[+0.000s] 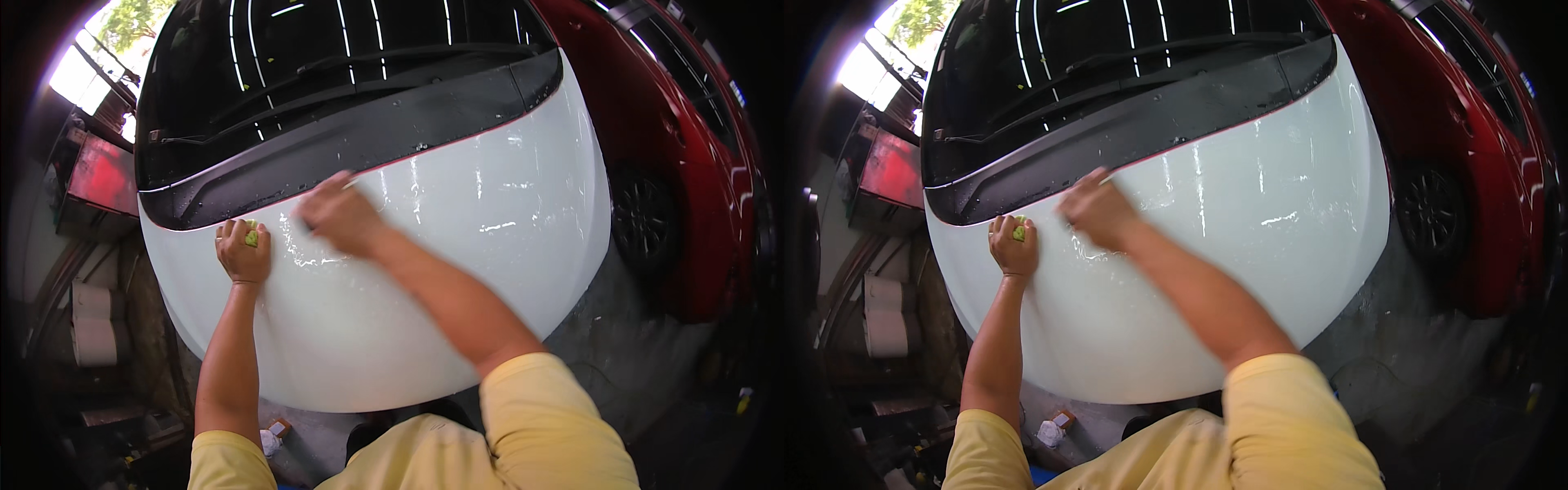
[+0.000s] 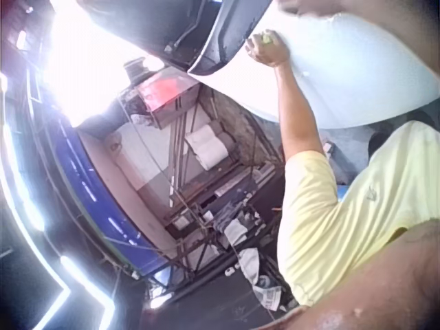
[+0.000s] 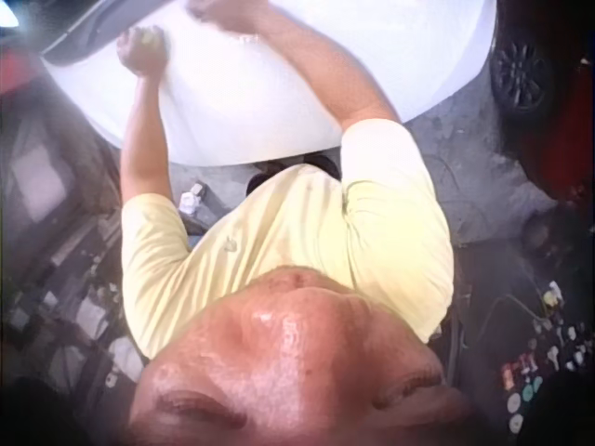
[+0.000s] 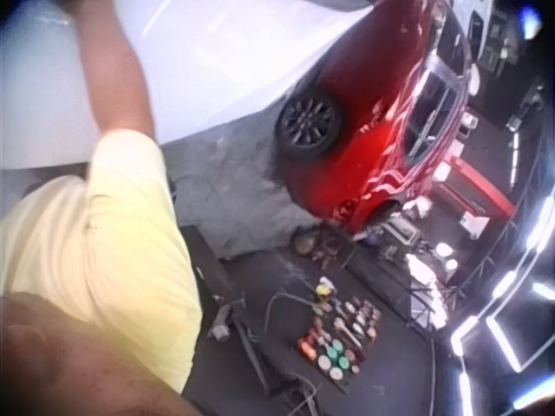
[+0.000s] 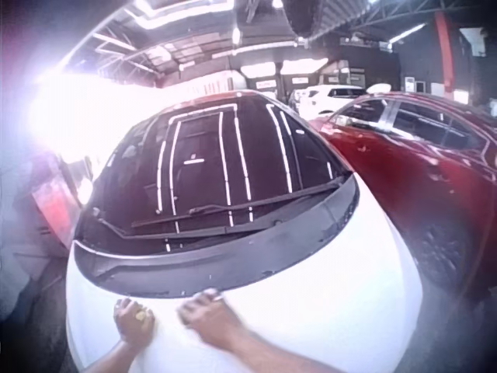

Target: The person sands the white hood of a red car using a small black sanding block and a green cloth while dipping the block and cloth into a bucket of water.

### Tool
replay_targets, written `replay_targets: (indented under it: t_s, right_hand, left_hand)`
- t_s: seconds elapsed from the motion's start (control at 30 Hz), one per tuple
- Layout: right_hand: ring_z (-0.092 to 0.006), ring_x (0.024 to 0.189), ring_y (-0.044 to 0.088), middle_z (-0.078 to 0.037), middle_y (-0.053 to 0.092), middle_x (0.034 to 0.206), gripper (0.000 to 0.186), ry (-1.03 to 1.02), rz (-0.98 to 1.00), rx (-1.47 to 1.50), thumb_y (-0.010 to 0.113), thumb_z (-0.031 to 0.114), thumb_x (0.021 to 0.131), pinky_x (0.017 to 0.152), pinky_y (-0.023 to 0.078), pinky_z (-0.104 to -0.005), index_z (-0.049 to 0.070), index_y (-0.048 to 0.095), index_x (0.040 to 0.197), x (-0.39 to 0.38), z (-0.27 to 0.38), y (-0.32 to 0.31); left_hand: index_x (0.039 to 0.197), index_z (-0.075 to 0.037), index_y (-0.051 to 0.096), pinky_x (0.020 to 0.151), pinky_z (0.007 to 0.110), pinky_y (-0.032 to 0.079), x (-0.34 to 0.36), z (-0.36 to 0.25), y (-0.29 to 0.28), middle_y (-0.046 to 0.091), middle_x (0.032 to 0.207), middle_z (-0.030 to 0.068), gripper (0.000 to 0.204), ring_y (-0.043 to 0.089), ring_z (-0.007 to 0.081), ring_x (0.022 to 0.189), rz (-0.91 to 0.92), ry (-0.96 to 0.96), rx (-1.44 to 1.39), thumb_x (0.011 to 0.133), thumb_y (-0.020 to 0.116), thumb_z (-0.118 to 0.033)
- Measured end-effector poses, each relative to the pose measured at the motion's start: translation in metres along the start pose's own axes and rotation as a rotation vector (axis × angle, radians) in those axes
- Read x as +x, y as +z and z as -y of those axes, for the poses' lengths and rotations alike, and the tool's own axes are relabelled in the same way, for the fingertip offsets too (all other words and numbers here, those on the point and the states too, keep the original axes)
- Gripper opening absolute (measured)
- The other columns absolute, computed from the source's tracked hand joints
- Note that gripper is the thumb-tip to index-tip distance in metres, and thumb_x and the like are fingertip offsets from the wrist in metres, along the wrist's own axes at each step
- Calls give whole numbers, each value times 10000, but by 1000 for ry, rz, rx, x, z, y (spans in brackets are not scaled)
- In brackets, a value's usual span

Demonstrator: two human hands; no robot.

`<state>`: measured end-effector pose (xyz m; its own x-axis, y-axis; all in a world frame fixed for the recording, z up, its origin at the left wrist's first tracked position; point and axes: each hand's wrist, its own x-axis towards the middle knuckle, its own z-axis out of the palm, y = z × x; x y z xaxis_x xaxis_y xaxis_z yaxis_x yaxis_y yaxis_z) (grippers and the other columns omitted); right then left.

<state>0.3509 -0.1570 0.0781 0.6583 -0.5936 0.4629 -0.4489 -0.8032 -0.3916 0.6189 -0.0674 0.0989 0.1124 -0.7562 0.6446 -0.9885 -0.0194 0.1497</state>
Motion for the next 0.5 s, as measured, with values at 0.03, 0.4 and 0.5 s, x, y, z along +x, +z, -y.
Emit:
replay_targets:
  t_s: [0.03,0.4,0.5]
  right_hand:
    - [-267,1254,688,-37,782,1259,455,78,99,20,820,116,824,1140,451,-497,151,753,1272,-19,-38,-18]
    - [-303,1200,704,-42,784,1215,390,-51,-298,83,817,58,799,1117,443,-521,147,777,1176,-29,-38,-48]
    - [-334,1228,701,-111,785,1201,314,-100,-200,-94,835,115,808,1130,479,-527,106,748,1110,30,55,23]
  left_hand:
    - [808,-77,652,870,499,515,-3,-2,1,662,915,102,204,632,358,919,10,-13,-1,852,792,-217]
    - [832,-73,652,905,503,494,-10,1,2,662,944,123,189,624,370,933,3,-22,-16,878,781,-202]
    - [872,-61,652,928,512,481,3,-4,5,658,985,145,160,616,388,954,0,83,-35,910,759,-174]
